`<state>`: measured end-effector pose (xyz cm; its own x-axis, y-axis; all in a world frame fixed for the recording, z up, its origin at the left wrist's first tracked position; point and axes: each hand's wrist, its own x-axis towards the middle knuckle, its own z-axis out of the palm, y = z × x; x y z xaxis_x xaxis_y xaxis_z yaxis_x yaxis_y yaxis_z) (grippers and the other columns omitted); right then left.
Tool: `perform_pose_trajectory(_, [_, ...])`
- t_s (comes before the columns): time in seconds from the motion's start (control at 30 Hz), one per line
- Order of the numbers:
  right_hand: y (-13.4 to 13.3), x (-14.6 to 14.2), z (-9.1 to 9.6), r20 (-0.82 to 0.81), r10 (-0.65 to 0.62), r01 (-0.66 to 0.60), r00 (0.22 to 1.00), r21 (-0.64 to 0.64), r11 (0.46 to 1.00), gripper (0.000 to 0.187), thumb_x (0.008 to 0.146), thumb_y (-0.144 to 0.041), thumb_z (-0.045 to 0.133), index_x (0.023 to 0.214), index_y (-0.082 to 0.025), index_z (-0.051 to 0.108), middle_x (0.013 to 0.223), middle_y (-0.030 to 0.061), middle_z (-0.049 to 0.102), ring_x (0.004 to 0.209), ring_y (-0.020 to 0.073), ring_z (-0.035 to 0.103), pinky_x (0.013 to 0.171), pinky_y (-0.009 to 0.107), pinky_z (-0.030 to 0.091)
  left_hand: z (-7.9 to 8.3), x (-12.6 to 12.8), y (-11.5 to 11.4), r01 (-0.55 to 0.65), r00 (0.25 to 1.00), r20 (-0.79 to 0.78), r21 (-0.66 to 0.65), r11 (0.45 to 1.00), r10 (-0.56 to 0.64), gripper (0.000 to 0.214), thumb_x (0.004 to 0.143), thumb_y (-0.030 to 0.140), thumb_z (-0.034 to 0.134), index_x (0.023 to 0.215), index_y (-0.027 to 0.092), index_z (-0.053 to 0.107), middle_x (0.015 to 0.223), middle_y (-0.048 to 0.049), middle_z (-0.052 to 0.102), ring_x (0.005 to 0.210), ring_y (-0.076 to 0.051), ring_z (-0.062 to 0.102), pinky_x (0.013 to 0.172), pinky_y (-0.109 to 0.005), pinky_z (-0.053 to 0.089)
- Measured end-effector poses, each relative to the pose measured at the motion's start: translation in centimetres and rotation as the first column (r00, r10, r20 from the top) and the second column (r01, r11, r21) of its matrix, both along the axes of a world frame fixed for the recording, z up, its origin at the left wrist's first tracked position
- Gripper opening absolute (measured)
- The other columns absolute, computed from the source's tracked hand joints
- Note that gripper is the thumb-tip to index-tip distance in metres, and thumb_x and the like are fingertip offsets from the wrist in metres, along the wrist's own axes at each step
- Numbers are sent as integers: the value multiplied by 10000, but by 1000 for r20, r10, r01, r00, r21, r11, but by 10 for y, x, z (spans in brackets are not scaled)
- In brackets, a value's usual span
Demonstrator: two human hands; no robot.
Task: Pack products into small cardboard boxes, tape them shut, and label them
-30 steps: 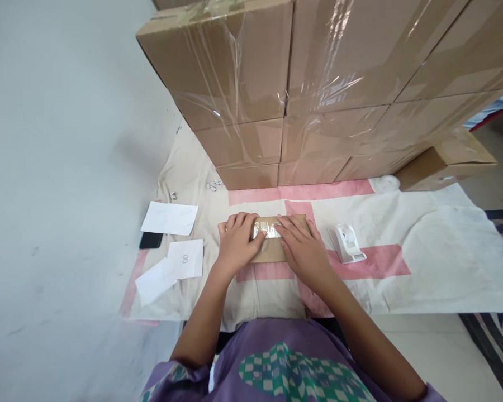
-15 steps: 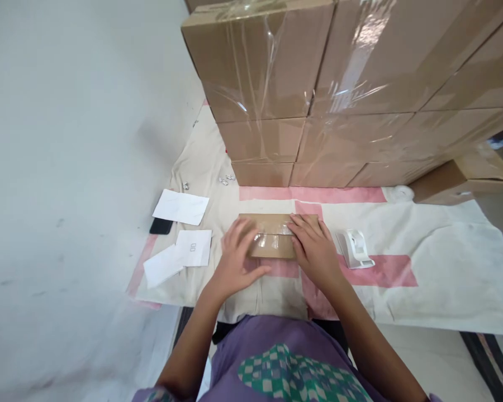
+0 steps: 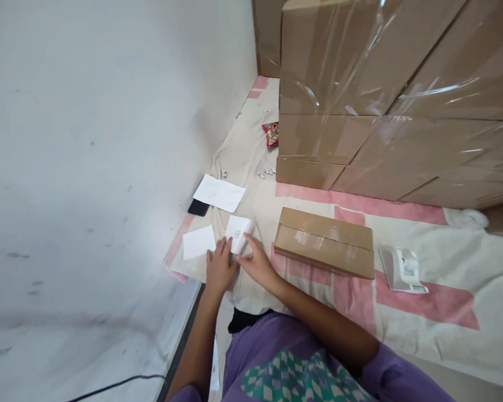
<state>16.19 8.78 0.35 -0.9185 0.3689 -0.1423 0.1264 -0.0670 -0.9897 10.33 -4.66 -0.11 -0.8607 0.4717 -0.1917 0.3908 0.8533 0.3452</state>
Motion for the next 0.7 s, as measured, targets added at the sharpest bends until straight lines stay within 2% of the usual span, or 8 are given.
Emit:
perform_pose_trajectory(0.13, [3, -32, -16, 87, -135, 158, 987, -383, 910, 787, 748, -228, 662, 1475, -228, 361, 1148, 106, 692, 640, 142, 611, 545, 260, 506, -8, 14, -11, 8, 1000, 15, 200, 980, -11, 553, 906, 349, 574, 1435, 230, 469, 1601, -147, 408, 1518, -327, 308, 1232, -664, 125])
perform_pose_trajectory(0.2, [5, -33, -16, 90, -142, 167, 986, -423, 891, 733, 754, -256, 656, 1437, -226, 392, 975, 48, 725, 605, 138, 596, 541, 244, 479, -11, 18, -20, -48, 999, 11, 395, 918, 47, 552, 839, 321, 648, 1369, 248, 512, 1485, -129, 548, 1424, -327, 455, 1220, -654, 206])
perform_pose_trajectory(0.27, [6, -29, -14, 65, -137, 152, 988, -430, 890, 601, 732, -262, 668, 1312, -216, 513, 870, 14, 730, 633, 146, 610, 584, 246, 485, -9, 19, -27, -124, 986, -25, 557, 821, 166, 497, 835, 252, 593, 1324, 236, 503, 1344, -120, 629, 1297, -289, 571, 1163, -582, 364])
perform_pose_trajectory(0.33, [5, -21, -13, 36, -124, 127, 992, -436, 891, 389, 700, -260, 688, 1080, -201, 632, 812, 6, 732, 666, 154, 624, 642, 259, 498, -2, 20, -29, -178, 955, -72, 636, 751, 287, 405, 868, 205, 482, 1273, 208, 481, 1246, -130, 628, 1203, -256, 607, 1075, -502, 463])
perform_pose_trajectory(0.4, [3, -12, -10, 10, -109, 103, 994, -439, 893, 199, 682, -263, 704, 864, -199, 660, 789, 13, 738, 707, 169, 641, 692, 274, 507, 7, 21, -25, -184, 941, -103, 646, 741, 324, 311, 895, 247, 490, 1202, 199, 505, 1167, -126, 619, 1141, -265, 608, 1018, -484, 487])
perform_pose_trajectory(0.53, [-1, 10, -9, -9, -104, 89, 994, -447, 890, 136, 681, -238, 680, 812, -208, 698, 830, 19, 764, 761, 195, 665, 739, 298, 521, 22, 30, -6, -72, 979, -128, 518, 853, 160, 407, 837, 402, 709, 1183, 215, 600, 1135, -108, 662, 1104, -313, 614, 970, -506, 487])
perform_pose_trajectory(0.6, [1, 21, -12, -2, -108, 96, 994, -454, 886, 179, 681, -231, 641, 840, -207, 720, 822, 20, 770, 722, 196, 665, 710, 302, 525, 23, 35, 2, -48, 993, -61, 551, 833, 97, 404, 878, 381, 680, 1240, 222, 597, 1159, -100, 677, 1088, -280, 635, 936, -457, 519])
perform_pose_trajectory(0.7, [7, 34, -15, -2, -113, 101, 994, -448, 888, 209, 657, -233, 614, 828, -202, 731, 790, 18, 767, 665, 190, 656, 669, 301, 525, 23, 43, 7, -37, 999, 11, 662, 749, 40, 333, 928, 307, 613, 1251, 225, 612, 1122, -77, 702, 1003, -211, 674, 843, -349, 562])
